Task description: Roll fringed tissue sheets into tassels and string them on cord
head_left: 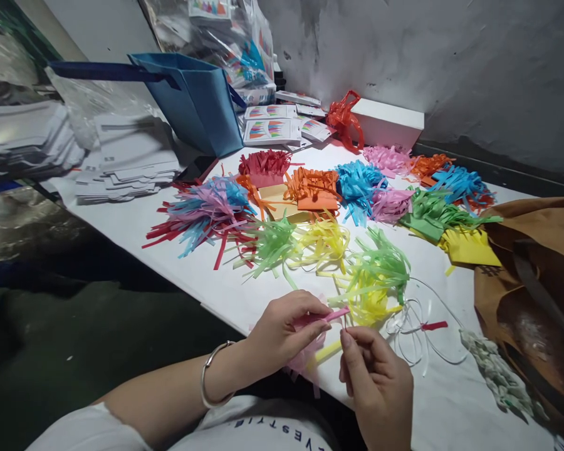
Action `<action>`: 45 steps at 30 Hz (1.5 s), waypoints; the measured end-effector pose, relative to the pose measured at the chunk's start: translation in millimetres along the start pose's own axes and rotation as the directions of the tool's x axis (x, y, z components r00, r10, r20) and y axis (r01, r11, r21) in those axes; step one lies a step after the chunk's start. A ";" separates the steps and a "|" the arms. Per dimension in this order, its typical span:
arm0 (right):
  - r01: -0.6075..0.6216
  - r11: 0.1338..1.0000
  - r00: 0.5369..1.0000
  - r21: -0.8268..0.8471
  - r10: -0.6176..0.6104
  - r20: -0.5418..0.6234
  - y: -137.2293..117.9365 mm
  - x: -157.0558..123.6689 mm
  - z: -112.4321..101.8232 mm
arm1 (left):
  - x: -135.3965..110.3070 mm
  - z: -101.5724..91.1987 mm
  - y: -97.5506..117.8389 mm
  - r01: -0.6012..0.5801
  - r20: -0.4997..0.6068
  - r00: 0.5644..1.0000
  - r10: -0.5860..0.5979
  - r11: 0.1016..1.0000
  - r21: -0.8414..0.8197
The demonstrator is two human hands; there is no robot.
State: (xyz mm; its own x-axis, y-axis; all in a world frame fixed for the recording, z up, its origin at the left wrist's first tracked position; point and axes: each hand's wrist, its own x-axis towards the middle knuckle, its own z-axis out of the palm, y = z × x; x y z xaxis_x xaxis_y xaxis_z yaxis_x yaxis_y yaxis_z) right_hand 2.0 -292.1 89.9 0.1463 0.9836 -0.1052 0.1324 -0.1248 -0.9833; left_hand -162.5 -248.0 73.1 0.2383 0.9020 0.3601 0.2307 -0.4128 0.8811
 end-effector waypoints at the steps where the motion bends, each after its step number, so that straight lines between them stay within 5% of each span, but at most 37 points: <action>1: -0.005 1.000 1.000 0.005 0.005 0.001 0.3 0.0 -0.2 | 0.1 0.1 0.0 -0.008 -0.001 1.000 0.008 1.000 0.006; 24: -0.024 0.998 1.000 0.055 0.024 -0.005 4.1 0.9 -0.5 | -0.1 3.3 -2.3 -0.004 0.005 1.000 0.004 0.999 0.053; 33: -0.072 0.997 0.988 0.023 0.068 0.136 11.1 9.9 -11.0 | 3.9 1.3 -7.5 -0.344 0.034 0.937 0.348 0.898 0.273; 39: -0.163 0.982 0.964 0.095 0.138 0.229 19.8 17.4 -16.1 | 5.1 -2.0 -6.1 -0.347 0.071 0.938 0.340 0.902 0.255; 43: -0.193 0.951 0.974 0.240 0.158 0.160 19.1 18.5 -14.1 | 5.4 -4.0 -4.8 -0.324 0.097 0.946 0.311 0.925 0.198; 45: -0.201 0.939 0.962 0.278 0.137 0.235 19.8 19.3 -13.7 | 5.3 -4.4 -5.0 -0.332 0.111 0.942 0.316 0.923 0.194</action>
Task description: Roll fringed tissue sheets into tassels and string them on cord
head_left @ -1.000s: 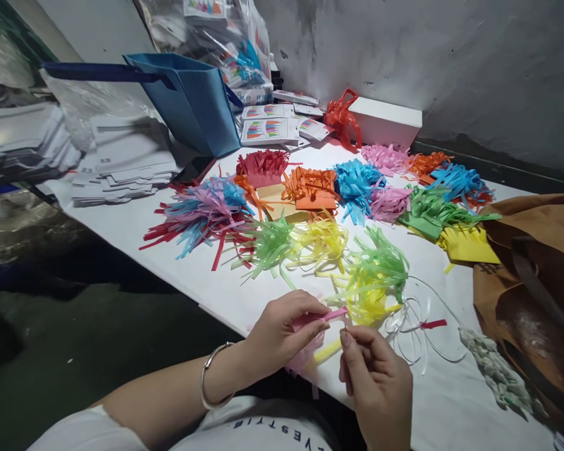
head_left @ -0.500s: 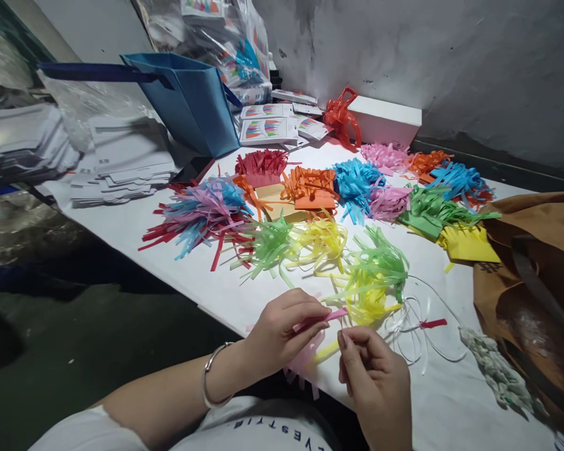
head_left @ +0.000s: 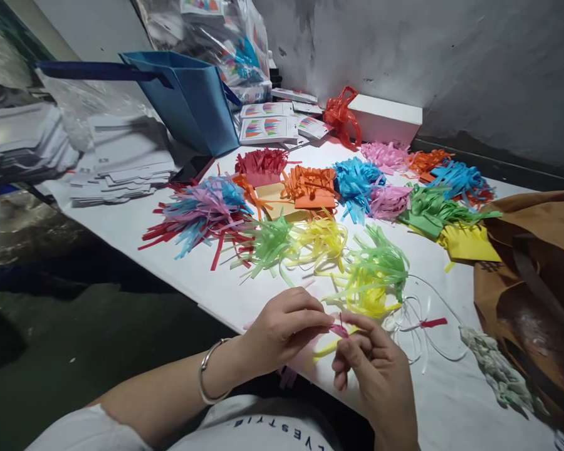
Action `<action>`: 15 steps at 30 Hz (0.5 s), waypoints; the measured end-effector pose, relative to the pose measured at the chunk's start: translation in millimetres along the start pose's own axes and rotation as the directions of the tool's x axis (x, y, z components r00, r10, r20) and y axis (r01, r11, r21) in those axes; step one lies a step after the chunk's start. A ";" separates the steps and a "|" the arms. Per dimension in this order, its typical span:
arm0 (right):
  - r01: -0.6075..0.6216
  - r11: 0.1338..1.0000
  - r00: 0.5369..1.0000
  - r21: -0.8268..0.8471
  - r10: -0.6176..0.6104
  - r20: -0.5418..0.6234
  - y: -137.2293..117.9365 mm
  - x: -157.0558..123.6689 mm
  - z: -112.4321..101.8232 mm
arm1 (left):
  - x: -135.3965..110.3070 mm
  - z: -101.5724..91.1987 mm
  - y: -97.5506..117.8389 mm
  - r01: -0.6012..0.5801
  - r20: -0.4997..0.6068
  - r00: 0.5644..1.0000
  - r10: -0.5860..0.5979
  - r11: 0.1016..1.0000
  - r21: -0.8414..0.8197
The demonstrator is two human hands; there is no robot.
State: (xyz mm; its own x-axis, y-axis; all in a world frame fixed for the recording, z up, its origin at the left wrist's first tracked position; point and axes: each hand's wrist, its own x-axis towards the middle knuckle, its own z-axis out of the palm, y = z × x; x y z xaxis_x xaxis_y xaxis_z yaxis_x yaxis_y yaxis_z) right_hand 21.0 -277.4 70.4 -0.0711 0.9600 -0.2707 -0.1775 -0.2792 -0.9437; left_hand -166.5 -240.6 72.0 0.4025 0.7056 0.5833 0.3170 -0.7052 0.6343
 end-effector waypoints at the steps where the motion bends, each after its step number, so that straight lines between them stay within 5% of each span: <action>1: 0.003 1.000 0.999 0.001 -0.004 0.032 0.8 0.7 -0.2 | -0.2 0.2 -0.3 -0.011 0.004 1.000 0.011 1.000 0.008; 8: 0.261 0.925 0.958 -0.276 -0.283 -0.043 6.3 7.6 1.1 | -2.3 6.0 -4.0 -0.102 0.093 0.991 0.094 0.991 0.081; 11: 0.443 0.895 0.866 -0.054 -0.442 -0.231 -6.4 12.0 -9.5 | -2.1 6.8 -6.8 -0.088 0.176 0.982 0.066 0.989 0.117; 15: 0.591 0.723 0.785 0.359 -0.411 -0.464 -35.5 10.6 -36.3 | 1.0 5.0 -11.0 -0.001 0.220 0.975 -0.039 0.985 0.175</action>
State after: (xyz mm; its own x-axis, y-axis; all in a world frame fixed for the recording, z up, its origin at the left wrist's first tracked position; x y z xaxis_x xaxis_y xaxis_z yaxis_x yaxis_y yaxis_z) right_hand 62.1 -256.5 94.2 0.4722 0.8771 0.0875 -0.5228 0.3586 -0.7734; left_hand -165.2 -232.5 63.0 0.5693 0.6993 0.4323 0.4622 -0.7071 0.5352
